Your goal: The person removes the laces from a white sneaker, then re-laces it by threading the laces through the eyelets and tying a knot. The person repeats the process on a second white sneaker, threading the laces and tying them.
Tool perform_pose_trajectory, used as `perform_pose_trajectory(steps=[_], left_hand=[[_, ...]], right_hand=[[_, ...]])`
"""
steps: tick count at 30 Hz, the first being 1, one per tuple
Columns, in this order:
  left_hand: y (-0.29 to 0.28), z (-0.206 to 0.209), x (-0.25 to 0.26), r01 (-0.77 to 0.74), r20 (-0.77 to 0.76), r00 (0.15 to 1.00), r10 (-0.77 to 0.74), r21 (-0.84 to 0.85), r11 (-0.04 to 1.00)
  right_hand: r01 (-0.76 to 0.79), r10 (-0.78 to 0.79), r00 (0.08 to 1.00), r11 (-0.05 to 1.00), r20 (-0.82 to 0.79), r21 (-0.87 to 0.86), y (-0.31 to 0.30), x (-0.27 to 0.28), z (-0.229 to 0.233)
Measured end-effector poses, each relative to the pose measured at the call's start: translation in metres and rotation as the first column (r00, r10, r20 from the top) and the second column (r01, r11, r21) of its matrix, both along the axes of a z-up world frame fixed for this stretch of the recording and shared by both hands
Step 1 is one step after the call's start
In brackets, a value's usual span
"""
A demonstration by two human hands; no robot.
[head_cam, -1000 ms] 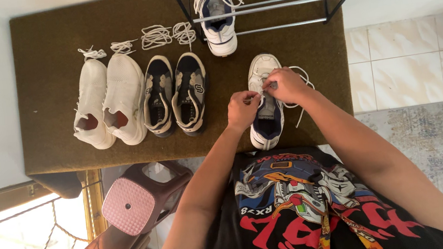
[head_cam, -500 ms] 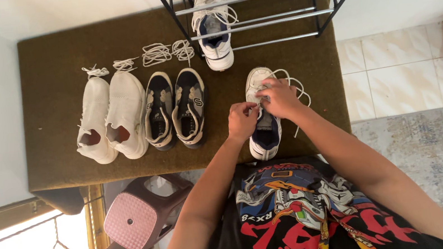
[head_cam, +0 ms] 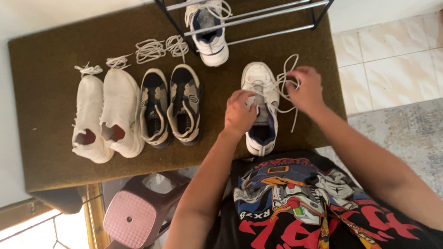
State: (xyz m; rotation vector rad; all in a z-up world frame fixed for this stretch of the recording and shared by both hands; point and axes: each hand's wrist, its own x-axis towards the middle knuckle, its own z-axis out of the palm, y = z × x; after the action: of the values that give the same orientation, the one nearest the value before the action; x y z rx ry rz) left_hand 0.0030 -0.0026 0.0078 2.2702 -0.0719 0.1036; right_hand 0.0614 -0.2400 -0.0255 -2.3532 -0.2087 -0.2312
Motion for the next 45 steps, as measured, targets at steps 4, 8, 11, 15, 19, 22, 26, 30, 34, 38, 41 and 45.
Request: perform_pose_trajectory(steps=[4, 8, 11, 15, 19, 22, 26, 30, 34, 38, 41, 45], left_hand=[[-0.007, 0.004, 0.019, 0.28, -0.05, 0.96, -0.275, 0.125, 0.952], [-0.019, -0.011, 0.037, 0.291, -0.218, 0.947, -0.235, 0.276, 0.916], [-0.018, -0.017, 0.043, 0.266, -0.185, 0.957, -0.222, 0.262, 0.928], [-0.002, -0.02, 0.042, -0.078, -0.379, 0.925, 0.025, -0.126, 0.989], [0.008, -0.024, 0.044, -0.573, -0.579, 0.773, 0.26, -0.46, 0.679], [0.008, -0.03, 0.034, -0.345, -0.408, 0.874, 0.264, -0.141, 0.928], [0.006, -0.027, 0.032, 0.015, 0.058, 0.998, -0.006, -0.151, 0.988], [-0.003, -0.006, 0.035, 0.209, -0.167, 0.966, -0.195, 0.066, 0.976], [-0.015, 0.02, 0.042, 0.275, -0.36, 0.919, -0.16, 0.297, 0.914], [-0.023, 0.044, 0.046, 0.29, -0.472, 0.876, -0.1, 0.35, 0.891], [-0.027, 0.053, 0.049, 0.353, -0.517, 0.848, -0.113, 0.393, 0.849], [-0.028, 0.037, 0.055, 0.398, -0.576, 0.812, -0.094, 0.43, 0.81]], right_hand=[[-0.142, 0.172, 0.966, 0.977, -0.193, 0.161, 0.028, -0.027, 0.023], [-0.209, 0.265, 0.916, 0.956, -0.3, 0.207, 0.049, -0.04, 0.038], [-0.192, 0.215, 0.915, 0.976, -0.341, 0.101, 0.05, -0.04, 0.042], [-0.183, 0.196, 0.913, 0.981, -0.358, 0.07, 0.047, -0.043, 0.038], [-0.14, 0.172, 0.918, 0.983, -0.357, 0.115, 0.05, -0.042, 0.033], [-0.162, 0.176, 0.949, 0.984, -0.26, 0.075, 0.052, -0.042, 0.032], [-0.147, 0.151, 0.92, 0.988, -0.363, 0.04, 0.054, -0.039, 0.033], [-0.147, 0.135, 0.898, 0.989, -0.419, 0.003, 0.058, -0.036, 0.038], [-0.126, 0.108, 0.906, 0.992, -0.409, -0.019, 0.062, -0.037, 0.037], [-0.112, 0.096, 0.929, 0.993, -0.358, -0.023, 0.064, -0.039, 0.031], [-0.116, 0.1, 0.935, 0.993, -0.339, -0.029, 0.063, -0.039, 0.028], [-0.103, 0.092, 0.921, 0.995, -0.379, -0.01, 0.062, -0.04, 0.028]])
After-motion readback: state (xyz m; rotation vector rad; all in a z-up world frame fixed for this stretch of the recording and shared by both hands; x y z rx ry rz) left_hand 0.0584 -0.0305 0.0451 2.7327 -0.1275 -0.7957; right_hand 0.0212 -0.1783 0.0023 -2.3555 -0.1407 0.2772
